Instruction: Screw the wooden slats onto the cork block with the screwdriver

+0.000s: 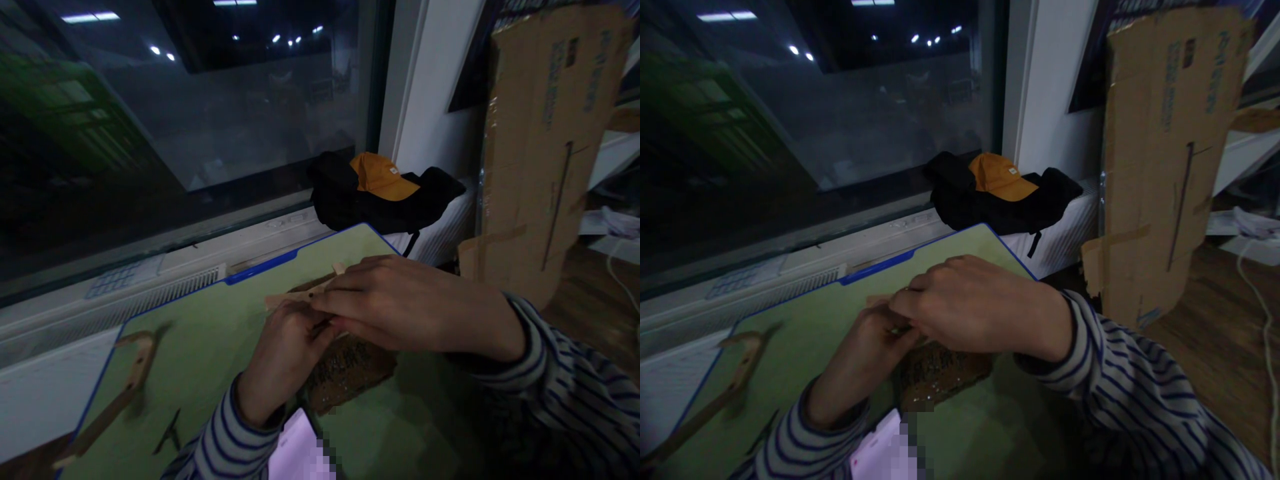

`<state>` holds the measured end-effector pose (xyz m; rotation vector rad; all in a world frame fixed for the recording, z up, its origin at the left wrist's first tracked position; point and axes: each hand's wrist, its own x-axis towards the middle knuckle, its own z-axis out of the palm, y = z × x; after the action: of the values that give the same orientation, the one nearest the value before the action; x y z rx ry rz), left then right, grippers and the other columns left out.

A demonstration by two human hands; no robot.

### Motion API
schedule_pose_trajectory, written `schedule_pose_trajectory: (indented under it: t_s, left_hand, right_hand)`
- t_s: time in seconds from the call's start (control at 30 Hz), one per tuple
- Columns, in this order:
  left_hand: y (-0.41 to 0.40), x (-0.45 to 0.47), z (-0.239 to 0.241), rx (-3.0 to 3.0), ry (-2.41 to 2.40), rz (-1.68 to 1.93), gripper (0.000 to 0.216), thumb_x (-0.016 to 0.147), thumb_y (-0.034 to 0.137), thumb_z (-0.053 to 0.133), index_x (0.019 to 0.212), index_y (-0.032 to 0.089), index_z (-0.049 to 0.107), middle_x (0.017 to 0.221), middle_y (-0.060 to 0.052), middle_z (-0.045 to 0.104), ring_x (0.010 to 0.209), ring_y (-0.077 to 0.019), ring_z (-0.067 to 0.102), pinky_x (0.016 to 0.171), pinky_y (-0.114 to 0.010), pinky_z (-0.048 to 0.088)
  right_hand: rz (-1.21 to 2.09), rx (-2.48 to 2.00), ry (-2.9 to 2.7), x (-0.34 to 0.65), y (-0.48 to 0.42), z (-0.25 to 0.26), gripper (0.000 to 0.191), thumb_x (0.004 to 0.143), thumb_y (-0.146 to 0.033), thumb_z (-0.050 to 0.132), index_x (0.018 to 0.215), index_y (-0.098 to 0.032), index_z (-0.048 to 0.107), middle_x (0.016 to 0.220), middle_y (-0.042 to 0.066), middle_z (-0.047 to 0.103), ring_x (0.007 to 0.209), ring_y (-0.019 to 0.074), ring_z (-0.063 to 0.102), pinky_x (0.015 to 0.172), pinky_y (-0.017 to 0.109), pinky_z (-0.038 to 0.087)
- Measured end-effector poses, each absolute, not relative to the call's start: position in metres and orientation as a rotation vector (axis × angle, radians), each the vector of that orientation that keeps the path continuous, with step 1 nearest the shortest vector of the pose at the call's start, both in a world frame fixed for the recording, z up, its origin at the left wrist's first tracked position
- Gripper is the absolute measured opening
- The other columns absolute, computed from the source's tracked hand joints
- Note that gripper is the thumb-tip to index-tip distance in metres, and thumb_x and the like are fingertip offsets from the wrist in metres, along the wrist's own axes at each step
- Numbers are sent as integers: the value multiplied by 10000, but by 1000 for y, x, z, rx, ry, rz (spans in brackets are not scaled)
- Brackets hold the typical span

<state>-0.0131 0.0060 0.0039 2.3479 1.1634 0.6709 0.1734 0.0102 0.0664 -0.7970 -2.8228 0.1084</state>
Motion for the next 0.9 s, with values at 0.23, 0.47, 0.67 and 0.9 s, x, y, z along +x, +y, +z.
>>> schedule_pose_trajectory:
  t_s: [0.23,0.47,0.67,0.9]
  left_hand:
    - [7,-12,4,2306,1088,597,169,897,246,542,825,207,690,891,-26,727,837,-200,660,733,-320,458]
    - [6,-11,7,2341,1199,549,112,850,191,586,826,196,695,875,-40,731,821,-208,663,730,-314,466]
    - [7,-11,6,2404,1231,635,167,837,247,622,701,176,688,711,-38,718,688,-200,652,662,-315,445]
    - [7,-11,7,2340,1096,662,162,877,269,582,787,193,693,845,-34,729,803,-194,657,722,-307,441]
  right_hand:
    - [60,-818,-2846,174,12,64,110,929,-236,476,964,-177,562,925,59,681,907,227,633,754,363,445]
    - [-10,-859,-2841,174,12,65,102,919,-242,495,941,-172,566,880,61,687,826,226,642,699,355,441]
    - [19,-866,-2841,172,11,66,125,915,-227,497,989,-167,578,930,70,686,888,225,637,742,362,455]
    - [77,-813,-2877,177,9,68,116,917,-200,483,993,-173,567,960,60,671,889,215,624,774,360,454]
